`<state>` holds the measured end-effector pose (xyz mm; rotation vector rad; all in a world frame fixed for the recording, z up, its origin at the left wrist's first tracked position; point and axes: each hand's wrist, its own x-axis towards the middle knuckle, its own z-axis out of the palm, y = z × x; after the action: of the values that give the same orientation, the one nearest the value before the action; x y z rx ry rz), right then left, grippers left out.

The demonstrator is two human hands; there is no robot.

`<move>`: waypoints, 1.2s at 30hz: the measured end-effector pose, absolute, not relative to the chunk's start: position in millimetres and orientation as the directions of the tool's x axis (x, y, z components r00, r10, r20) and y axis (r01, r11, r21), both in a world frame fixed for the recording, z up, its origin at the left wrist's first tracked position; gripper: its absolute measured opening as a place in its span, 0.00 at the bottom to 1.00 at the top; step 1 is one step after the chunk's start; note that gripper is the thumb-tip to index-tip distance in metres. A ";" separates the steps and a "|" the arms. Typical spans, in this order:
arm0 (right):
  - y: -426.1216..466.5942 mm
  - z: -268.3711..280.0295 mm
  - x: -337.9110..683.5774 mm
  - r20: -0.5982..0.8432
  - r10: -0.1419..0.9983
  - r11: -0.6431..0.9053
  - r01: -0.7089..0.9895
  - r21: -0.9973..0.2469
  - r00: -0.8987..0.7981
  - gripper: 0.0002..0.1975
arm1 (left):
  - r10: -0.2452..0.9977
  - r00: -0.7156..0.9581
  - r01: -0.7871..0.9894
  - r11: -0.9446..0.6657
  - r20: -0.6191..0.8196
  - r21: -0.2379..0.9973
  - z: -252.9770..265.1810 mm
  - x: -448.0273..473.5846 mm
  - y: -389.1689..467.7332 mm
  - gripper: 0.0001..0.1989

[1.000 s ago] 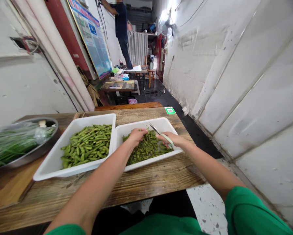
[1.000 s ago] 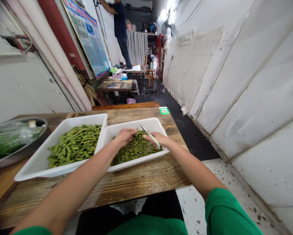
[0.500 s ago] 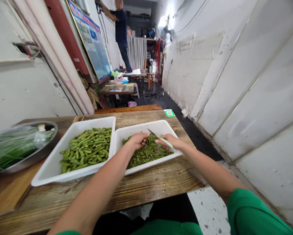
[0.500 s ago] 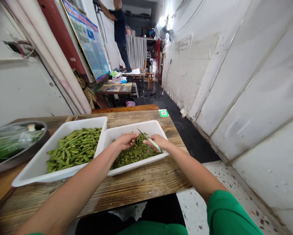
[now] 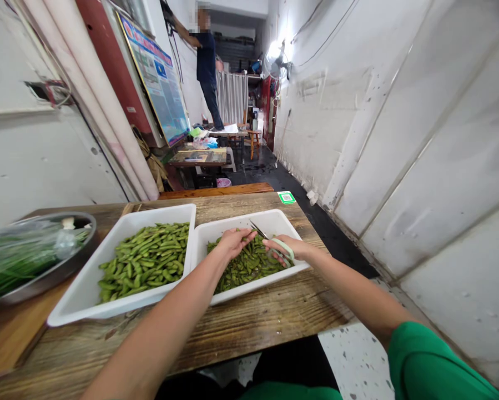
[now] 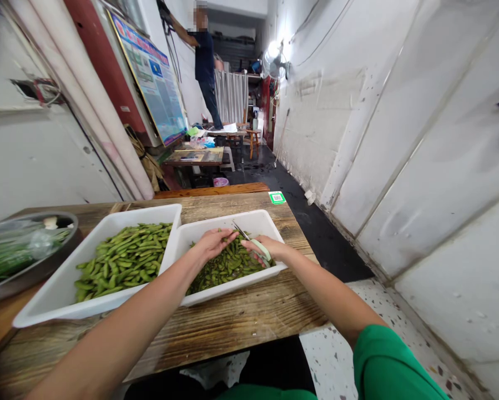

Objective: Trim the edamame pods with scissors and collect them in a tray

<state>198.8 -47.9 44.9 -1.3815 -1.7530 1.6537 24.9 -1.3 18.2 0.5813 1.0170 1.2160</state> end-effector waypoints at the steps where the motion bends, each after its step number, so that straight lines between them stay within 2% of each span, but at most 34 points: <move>1: -47.9 44.9 198.8 -0.344 0.822 -0.160 0.396 -0.904 -0.454 0.21 | 0.948 0.017 -0.476 0.288 -0.319 0.831 17.8 24.8 -1.4 0.07; 8: -42.8 36.8 201.6 -0.306 0.835 -0.126 0.383 -0.915 -0.457 0.21 | 0.951 0.015 -0.444 0.283 -0.309 0.850 14.9 22.5 0.3 0.07; 13: -39.0 29.5 205.3 -0.264 0.842 -0.080 0.375 -0.924 -0.471 0.21 | 0.952 0.043 -0.340 0.300 -0.304 0.891 14.2 22.6 1.0 0.04; 18: -30.5 21.0 206.9 -0.165 0.920 -0.071 0.263 -0.962 -0.355 0.20 | 0.968 0.076 -0.261 0.251 -0.239 0.932 17.1 22.7 -0.6 0.02; 20: -28.2 19.7 207.1 -0.155 0.933 -0.082 0.228 -0.970 -0.325 0.20 | 0.973 0.141 -0.139 0.204 -0.184 0.969 18.9 22.9 -4.1 0.01; 23: -29.1 22.1 206.9 -0.155 0.932 -0.084 0.219 -0.972 -0.328 0.20 | 0.948 0.315 0.251 -0.032 -0.050 0.967 18.3 26.2 -12.3 0.07; 25: -31.7 25.4 206.7 -0.153 0.931 -0.079 0.224 -0.971 -0.331 0.20 | 0.875 0.484 0.486 -0.254 -0.016 0.836 14.6 30.3 -17.8 0.08; 28: -35.0 29.0 206.5 -0.146 0.931 -0.066 0.238 -0.969 -0.335 0.20 | 0.796 0.603 0.635 -0.437 -0.055 0.638 6.9 37.3 -22.9 0.09; 30: -35.6 29.4 206.5 -0.143 0.931 -0.059 0.246 -0.967 -0.337 0.20 | 0.807 0.588 0.662 -0.451 -0.043 0.598 3.7 40.8 -23.6 0.09; 32: -35.0 28.5 206.6 -0.151 0.929 -0.066 0.249 -0.966 -0.338 0.20 | 0.821 0.570 0.644 -0.444 -0.004 0.623 3.5 42.0 -22.4 0.07; 34: -33.8 27.1 206.7 -0.159 0.926 -0.077 0.242 -0.967 -0.342 0.19 | 0.840 0.540 0.585 -0.419 0.052 0.694 6.1 40.5 -19.4 0.04; 36: -32.6 26.0 206.7 -0.152 0.928 -0.073 0.234 -0.970 -0.341 0.20 | 0.897 0.434 0.487 -0.315 0.087 0.815 9.9 36.4 -15.3 0.03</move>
<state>206.7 -32.6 26.0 -1.2671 -1.5925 1.4577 36.4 -15.3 9.9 1.9556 1.1655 0.7121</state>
